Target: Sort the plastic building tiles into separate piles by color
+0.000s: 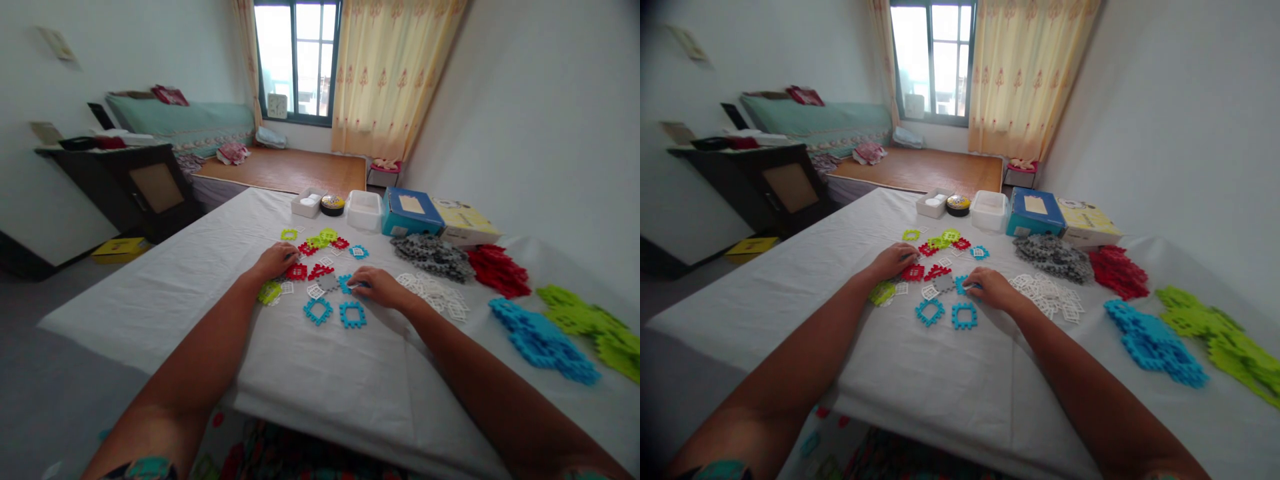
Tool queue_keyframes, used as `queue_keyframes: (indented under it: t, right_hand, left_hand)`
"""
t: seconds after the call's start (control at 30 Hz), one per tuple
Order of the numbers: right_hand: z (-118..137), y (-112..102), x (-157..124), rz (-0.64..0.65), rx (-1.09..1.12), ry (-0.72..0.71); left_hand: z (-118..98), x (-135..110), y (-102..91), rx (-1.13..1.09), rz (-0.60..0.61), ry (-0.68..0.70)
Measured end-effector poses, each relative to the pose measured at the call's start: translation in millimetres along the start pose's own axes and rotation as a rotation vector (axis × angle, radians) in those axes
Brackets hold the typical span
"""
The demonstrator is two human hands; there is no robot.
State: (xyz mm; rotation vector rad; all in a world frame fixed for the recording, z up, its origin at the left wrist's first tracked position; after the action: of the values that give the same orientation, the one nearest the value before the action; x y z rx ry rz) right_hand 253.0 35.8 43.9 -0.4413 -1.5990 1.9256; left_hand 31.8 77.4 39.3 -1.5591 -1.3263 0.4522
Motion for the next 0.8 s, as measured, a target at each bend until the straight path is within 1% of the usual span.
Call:
queue_keyframes:
  t: [0.07,0.13,0.2,0.27,0.3,0.37,0.4,0.43,0.47,0.5,0.57,0.63,0.7,0.8]
  right_hand:
    - [2,-5,0,-0.010,0.037,-0.021]
    - [-6,-17,-2,-0.050,0.011,-0.004]
    - [-30,-33,-9,-0.085,-0.031,0.080]
    - [-66,-50,-24,-0.084,-0.052,0.196]
    - [-85,-56,-32,-0.058,-0.061,0.244]
    - [-114,-61,-47,0.033,-0.094,0.299]
    - [-124,-61,-52,0.071,-0.121,0.311]
    - [-130,-62,-55,0.081,-0.151,0.318]
    - [-132,-63,-55,0.058,-0.182,0.320]
    - [-130,-65,-52,0.007,-0.211,0.315]
    - [-115,-63,-39,-0.114,-0.243,0.275]
    - [-94,-48,-23,-0.174,-0.240,0.216]
    - [-78,-28,-7,-0.182,-0.231,0.197]
    - [-70,-2,7,-0.160,-0.238,0.246]
  left_hand:
    - [1,0,0.6,0.002,0.007,-0.001]
    - [1,0,0.3,0.005,0.002,0.000]
    - [2,0,0.1,0.006,-0.004,0.002]
    - [2,0,0.4,0.006,-0.001,0.002]
    - [1,0,0.7,0.005,0.003,0.002]
    - [1,0,0.9,0.003,0.007,0.000]
    - [1,0,0.8,0.001,0.006,0.002]
    - [1,0,0.8,-0.001,0.004,0.006]
    - [0,0,0.8,-0.002,0.001,0.011]
    - [0,0,0.7,-0.003,-0.003,0.016]
    - [1,0,1.0,-0.002,-0.009,0.018]
    - [3,0,1.2,0.004,-0.013,0.007]
    - [5,0,1.2,0.010,-0.013,-0.005]
    - [5,-1,1.1,0.008,-0.012,-0.008]
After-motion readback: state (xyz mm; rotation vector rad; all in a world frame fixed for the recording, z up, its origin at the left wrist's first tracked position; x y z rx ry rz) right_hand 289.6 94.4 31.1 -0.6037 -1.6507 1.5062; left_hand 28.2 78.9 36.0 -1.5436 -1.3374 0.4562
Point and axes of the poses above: each hand's wrist, its own x-axis towards the middle knuckle, its own y-axis out of the palm, z = x × y, the point moved 10 cm from there along x, towards the middle knuckle, and after that the axes turned 10 degrees about -x, right-handed, at the moved point
